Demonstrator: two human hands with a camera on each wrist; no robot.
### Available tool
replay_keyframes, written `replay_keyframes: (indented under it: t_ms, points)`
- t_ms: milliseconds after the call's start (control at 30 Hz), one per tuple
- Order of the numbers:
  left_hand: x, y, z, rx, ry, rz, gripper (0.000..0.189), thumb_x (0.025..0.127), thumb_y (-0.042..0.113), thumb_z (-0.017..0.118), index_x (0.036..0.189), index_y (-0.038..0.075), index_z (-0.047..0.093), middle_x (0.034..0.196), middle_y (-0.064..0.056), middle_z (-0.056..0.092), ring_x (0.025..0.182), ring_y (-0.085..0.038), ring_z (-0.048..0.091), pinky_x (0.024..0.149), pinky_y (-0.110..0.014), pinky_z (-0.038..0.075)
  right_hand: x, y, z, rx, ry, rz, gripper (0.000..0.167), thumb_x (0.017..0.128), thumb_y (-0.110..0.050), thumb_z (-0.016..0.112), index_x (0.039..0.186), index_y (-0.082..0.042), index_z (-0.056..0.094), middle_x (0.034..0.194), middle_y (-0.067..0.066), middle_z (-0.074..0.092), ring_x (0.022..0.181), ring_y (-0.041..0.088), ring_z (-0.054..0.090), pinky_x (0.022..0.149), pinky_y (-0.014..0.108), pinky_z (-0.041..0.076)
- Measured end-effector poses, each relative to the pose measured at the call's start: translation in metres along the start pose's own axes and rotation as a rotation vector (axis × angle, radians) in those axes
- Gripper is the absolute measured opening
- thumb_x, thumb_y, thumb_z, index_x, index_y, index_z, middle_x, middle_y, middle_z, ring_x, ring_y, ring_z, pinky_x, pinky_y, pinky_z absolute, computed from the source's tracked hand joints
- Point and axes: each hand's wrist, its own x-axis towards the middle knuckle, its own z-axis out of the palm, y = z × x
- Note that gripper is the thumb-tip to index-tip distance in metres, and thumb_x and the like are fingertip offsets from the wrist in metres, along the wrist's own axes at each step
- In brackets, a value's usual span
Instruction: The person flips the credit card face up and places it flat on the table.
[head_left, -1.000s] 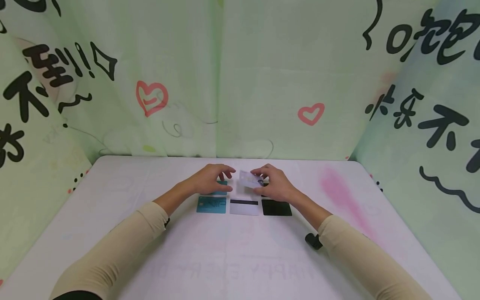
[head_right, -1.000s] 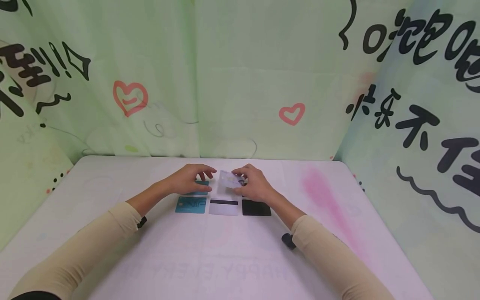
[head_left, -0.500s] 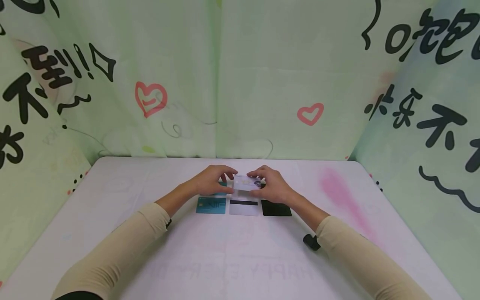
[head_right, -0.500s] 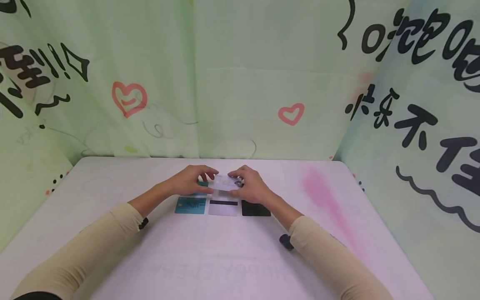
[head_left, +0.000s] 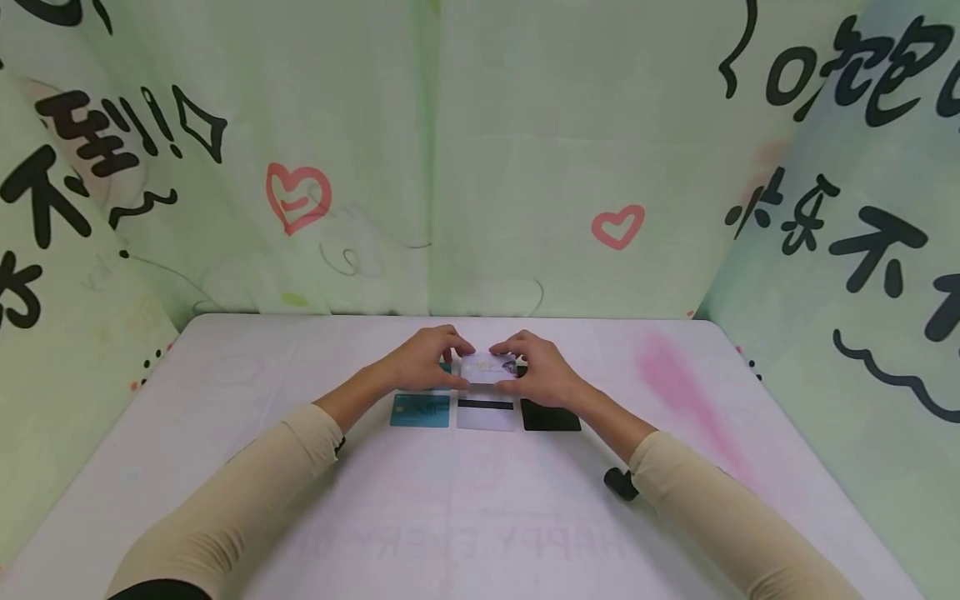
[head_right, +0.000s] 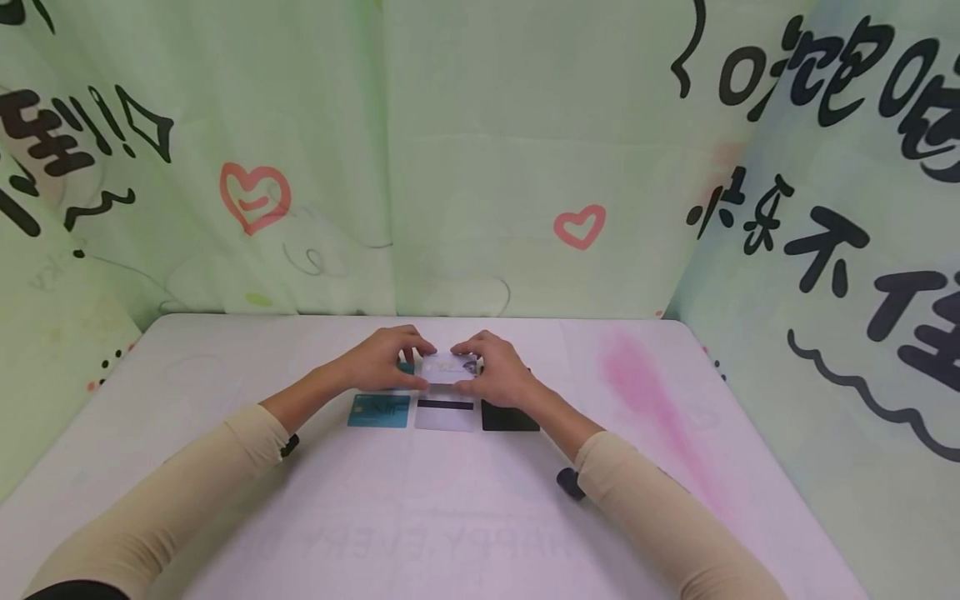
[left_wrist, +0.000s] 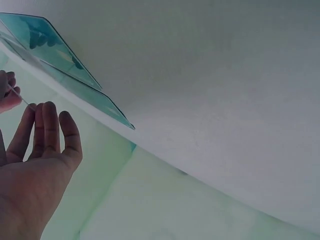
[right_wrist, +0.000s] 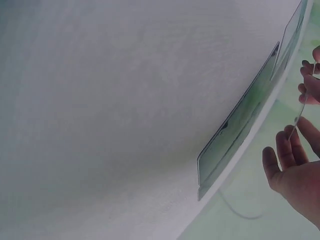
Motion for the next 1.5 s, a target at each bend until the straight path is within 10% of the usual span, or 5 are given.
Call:
replay_keyframes:
  t_ms: [1500]
  points:
    - [0.011, -0.004, 0.010, 0.124, -0.077, -0.063, 0.048, 0.087, 0.028, 0.085, 0.128, 0.007, 0.074, 0.120, -0.007, 0.067, 0.107, -0.023, 0.059, 0.100, -0.038, 0.050, 0.004, 0.010, 0.001, -0.116, -0.120, 0.003, 0.035, 0.090, -0.019, 0.082, 0.124, -0.010, 0.077, 0.130, 0.011, 0.072, 0.122, 0.032, 0.059, 0.106, 0.051, 0.047]
